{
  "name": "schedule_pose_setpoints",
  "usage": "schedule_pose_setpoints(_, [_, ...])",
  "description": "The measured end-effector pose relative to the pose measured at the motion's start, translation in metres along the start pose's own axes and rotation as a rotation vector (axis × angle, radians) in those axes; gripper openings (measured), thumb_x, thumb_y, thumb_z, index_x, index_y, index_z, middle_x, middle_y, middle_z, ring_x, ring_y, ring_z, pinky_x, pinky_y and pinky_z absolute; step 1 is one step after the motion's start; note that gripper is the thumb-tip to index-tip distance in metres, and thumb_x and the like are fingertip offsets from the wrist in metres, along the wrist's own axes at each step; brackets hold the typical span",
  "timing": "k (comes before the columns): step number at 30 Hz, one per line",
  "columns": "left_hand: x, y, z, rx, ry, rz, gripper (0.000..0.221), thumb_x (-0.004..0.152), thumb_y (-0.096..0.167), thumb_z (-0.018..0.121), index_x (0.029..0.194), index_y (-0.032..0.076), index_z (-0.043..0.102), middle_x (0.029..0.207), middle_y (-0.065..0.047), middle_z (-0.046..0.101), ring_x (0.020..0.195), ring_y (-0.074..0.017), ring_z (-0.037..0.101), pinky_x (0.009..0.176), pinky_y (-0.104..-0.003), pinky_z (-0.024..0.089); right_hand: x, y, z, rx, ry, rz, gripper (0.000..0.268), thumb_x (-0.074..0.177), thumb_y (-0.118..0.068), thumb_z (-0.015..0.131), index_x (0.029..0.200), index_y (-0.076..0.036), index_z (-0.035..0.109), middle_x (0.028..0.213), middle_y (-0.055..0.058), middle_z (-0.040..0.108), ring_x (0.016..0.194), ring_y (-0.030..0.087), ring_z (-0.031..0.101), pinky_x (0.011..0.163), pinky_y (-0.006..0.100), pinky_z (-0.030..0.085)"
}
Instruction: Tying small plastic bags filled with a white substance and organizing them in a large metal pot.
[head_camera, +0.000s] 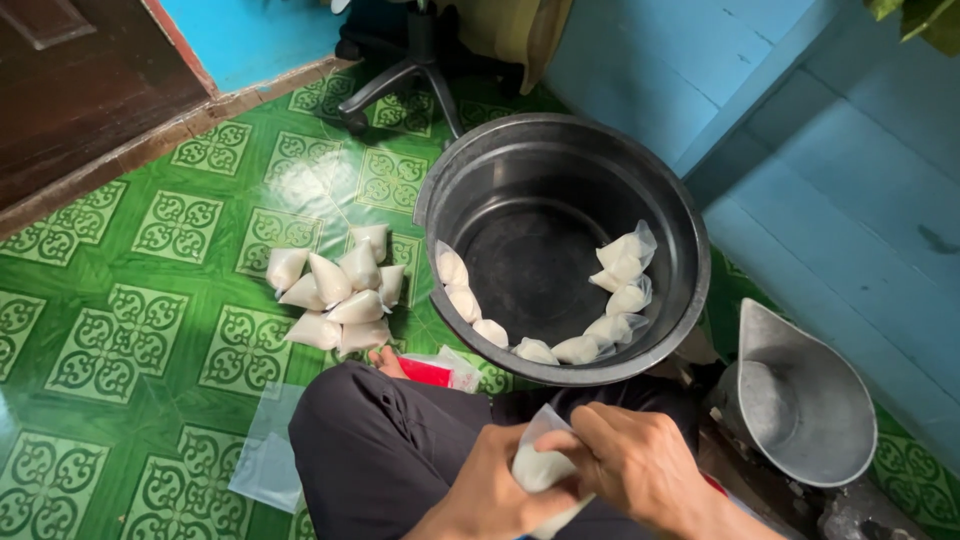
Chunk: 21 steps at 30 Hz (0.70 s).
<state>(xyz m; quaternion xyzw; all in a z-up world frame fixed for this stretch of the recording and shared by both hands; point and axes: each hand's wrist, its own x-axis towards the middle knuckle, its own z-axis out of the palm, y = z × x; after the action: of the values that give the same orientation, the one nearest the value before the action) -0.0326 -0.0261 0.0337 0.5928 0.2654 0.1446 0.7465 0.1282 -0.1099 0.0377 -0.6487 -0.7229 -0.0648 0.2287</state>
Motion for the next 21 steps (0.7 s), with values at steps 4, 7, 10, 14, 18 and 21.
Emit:
schedule_pose_setpoints(4, [-0.013, 0.021, -0.003, 0.168, -0.041, -0.081, 0.011, 0.075, 0.022, 0.078, 0.078, 0.016, 0.07, 0.07, 0.006, 0.068, 0.069, -0.0011, 0.058, 0.061, -0.023, 0.048, -0.001, 0.001, -0.01, 0.087, -0.05, -0.128, 0.043, 0.096, -0.038, 0.057, 0.067, -0.014, 0.036, 0.056, -0.003, 0.033, 0.039, 0.014, 0.033, 0.035, 0.032, 0.03])
schedule_pose_setpoints(7, [-0.017, 0.03, -0.006, 0.287, -0.074, -0.147, 0.013, 0.077, 0.03, 0.075, 0.082, 0.019, 0.069, 0.07, 0.007, 0.066, 0.069, -0.0013, 0.057, 0.064, -0.025, 0.047, 0.011, -0.001, -0.025, 0.053, -0.032, -0.279, 0.041, 0.098, -0.035, 0.052, 0.066, -0.014, 0.036, 0.057, -0.002, 0.032, 0.041, 0.014, 0.032, 0.036, 0.031, 0.029])
schedule_pose_setpoints(10, [-0.021, 0.025, -0.008, 0.377, -0.091, -0.062, 0.018, 0.079, 0.035, 0.074, 0.08, 0.019, 0.066, 0.068, 0.005, 0.064, 0.066, -0.0024, 0.054, 0.061, -0.028, 0.045, 0.016, 0.002, -0.036, 0.023, -0.026, -0.388, 0.043, 0.099, -0.035, 0.049, 0.064, -0.015, 0.035, 0.057, -0.001, 0.031, 0.042, 0.014, 0.031, 0.037, 0.031, 0.028])
schedule_pose_setpoints(14, [-0.023, 0.004, -0.012, 0.481, -0.12, 0.117, 0.035, 0.081, 0.05, 0.07, 0.076, 0.017, 0.058, 0.067, 0.001, 0.058, 0.069, -0.0135, 0.056, 0.066, -0.032, 0.043, 0.02, 0.007, -0.057, 0.091, -0.164, -0.461, 0.038, 0.099, -0.023, 0.055, 0.067, -0.015, 0.037, 0.059, 0.0, 0.034, 0.046, 0.016, 0.034, 0.042, 0.034, 0.029])
schedule_pose_setpoints(18, [-0.033, 0.046, 0.0, 0.601, 0.012, -0.275, 0.046, 0.072, 0.068, 0.066, 0.061, 0.026, 0.052, 0.059, 0.012, 0.043, 0.06, 0.0027, 0.05, 0.052, -0.033, 0.026, 0.03, 0.007, -0.08, 0.051, -0.194, -0.501, 0.04, 0.1, -0.032, 0.055, 0.068, -0.014, 0.039, 0.06, -0.001, 0.033, 0.048, 0.014, 0.036, 0.042, 0.034, 0.029])
schedule_pose_setpoints(21, [-0.027, 0.029, -0.006, 0.483, -0.102, -0.006, 0.047, 0.079, 0.063, 0.06, 0.066, 0.018, 0.054, 0.058, 0.005, 0.047, 0.058, -0.0063, 0.051, 0.053, -0.034, 0.028, 0.034, 0.007, -0.081, 0.069, -0.196, -0.472, 0.04, 0.099, -0.029, 0.055, 0.066, -0.015, 0.038, 0.059, -0.001, 0.032, 0.046, 0.013, 0.033, 0.041, 0.035, 0.027])
